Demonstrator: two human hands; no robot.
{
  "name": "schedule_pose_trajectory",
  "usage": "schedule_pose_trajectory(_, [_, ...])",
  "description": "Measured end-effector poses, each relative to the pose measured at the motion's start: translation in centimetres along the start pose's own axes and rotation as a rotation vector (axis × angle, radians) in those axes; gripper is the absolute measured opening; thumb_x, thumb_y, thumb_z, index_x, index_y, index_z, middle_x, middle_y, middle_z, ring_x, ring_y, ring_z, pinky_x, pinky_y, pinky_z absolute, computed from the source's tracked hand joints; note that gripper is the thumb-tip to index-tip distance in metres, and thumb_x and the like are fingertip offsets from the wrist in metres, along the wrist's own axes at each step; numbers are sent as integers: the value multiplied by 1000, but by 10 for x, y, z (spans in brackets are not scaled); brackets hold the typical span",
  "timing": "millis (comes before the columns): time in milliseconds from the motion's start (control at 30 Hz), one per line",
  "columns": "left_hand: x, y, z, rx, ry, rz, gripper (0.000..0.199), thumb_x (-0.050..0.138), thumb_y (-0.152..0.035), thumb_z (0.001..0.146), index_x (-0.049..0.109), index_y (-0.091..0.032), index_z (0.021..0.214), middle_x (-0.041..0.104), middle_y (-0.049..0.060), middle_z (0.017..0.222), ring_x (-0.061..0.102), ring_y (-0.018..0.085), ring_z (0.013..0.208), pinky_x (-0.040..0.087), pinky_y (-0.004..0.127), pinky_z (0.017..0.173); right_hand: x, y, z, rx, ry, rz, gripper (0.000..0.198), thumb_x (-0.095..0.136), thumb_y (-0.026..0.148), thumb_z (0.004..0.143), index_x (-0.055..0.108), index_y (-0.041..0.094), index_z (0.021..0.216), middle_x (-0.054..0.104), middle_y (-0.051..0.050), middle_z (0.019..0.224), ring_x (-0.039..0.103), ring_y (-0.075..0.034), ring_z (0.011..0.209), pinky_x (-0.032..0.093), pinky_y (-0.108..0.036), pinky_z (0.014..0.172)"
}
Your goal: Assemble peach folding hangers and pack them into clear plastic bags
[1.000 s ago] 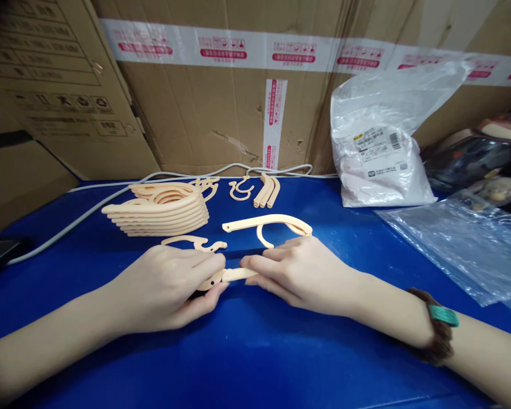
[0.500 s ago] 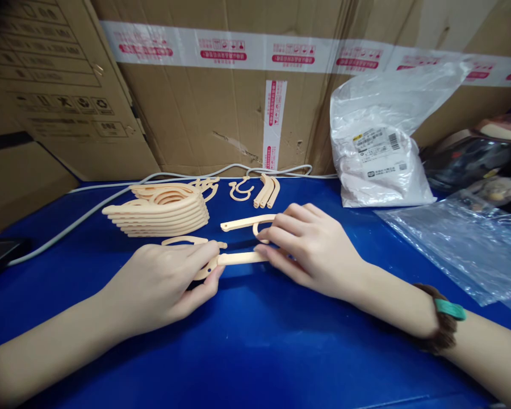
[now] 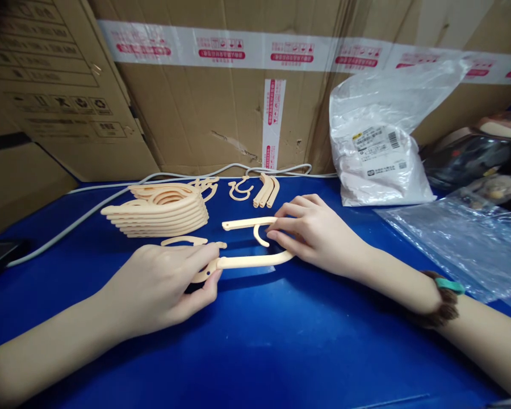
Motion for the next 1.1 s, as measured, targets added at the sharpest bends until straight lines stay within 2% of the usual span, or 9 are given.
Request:
schedule_pose_trajectory(67, [-1,0,0,37,17,-45,14,46,-22,86,55,-18,76,56,-3,56,57,16,47,28,28,41,0,0,0,-8,35,10,27,46,32,99,71,21,98,68,-5,98,57,-20,85,36,-39,82])
schedule_pose_trajectory(267, [2,-4,0,196,197,-259,13,48,-21,81,44,-21,68,51,-4,59,47,13,50,35,27,48,1,-1,0,-58,130,8,27,43,28,99,68,21,107,65,-5,93,57,-19,81,35,-37,78])
schedule_pose_trajectory(400, [3,-4,0,234,221,-262,11,47,-19,76,43,-20,66,48,-2,61,42,15,56,46,31,68,4,-3,0,-59,143,-16,28,41,25,99,65,19,114,63,-6,91,56,-19,79,36,-36,77])
schedule_pose_trajectory(500, [3,-3,2,255,226,-286,10,47,-16,76,44,-19,67,48,0,65,41,16,63,47,35,78,7,-4,-1,-56,156,-25,29,39,26,100,63,19,113,63,-6,89,57,-19,77,36,-35,76])
schedule_pose_trajectory(567, [3,-1,3,257,228,-311,8,48,-15,78,46,-18,71,52,3,74,46,19,73,46,37,80,9,-5,-1,-50,163,-33,29,38,27,100,62,19,114,64,-6,90,58,-20,79,37,-35,76])
schedule_pose_trajectory(633, [3,1,4,259,205,-335,5,48,-15,80,51,-17,77,58,7,90,51,23,92,44,39,88,12,-7,-1,-37,171,-46,29,38,28,100,61,19,115,65,-7,92,60,-20,80,37,-36,76])
schedule_pose_trajectory(767, [3,5,4,281,154,-317,15,47,-11,84,58,-15,95,55,13,126,41,29,126,35,44,105,16,-9,-1,9,189,-58,28,39,29,99,60,19,115,67,-8,97,63,-21,83,39,-36,77])
schedule_pose_trajectory(900, [4,5,4,249,169,-283,23,45,-7,86,60,-15,101,51,14,135,44,28,126,42,41,98,19,-11,-1,68,184,-58,27,41,28,99,58,19,117,68,-7,100,64,-21,83,41,-36,78])
schedule_pose_trajectory(1100, [6,5,3,213,188,-290,30,39,-5,87,62,-15,104,62,10,119,57,26,103,47,39,79,19,-9,-1,106,187,-79,29,41,26,97,58,19,119,69,-6,98,64,-20,80,41,-35,78])
Point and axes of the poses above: each hand's wrist, its own z-axis towards the middle knuckle, its own x-axis out of the palm, y = z × x, the point moved 2 cm from there along z, towards the middle knuckle
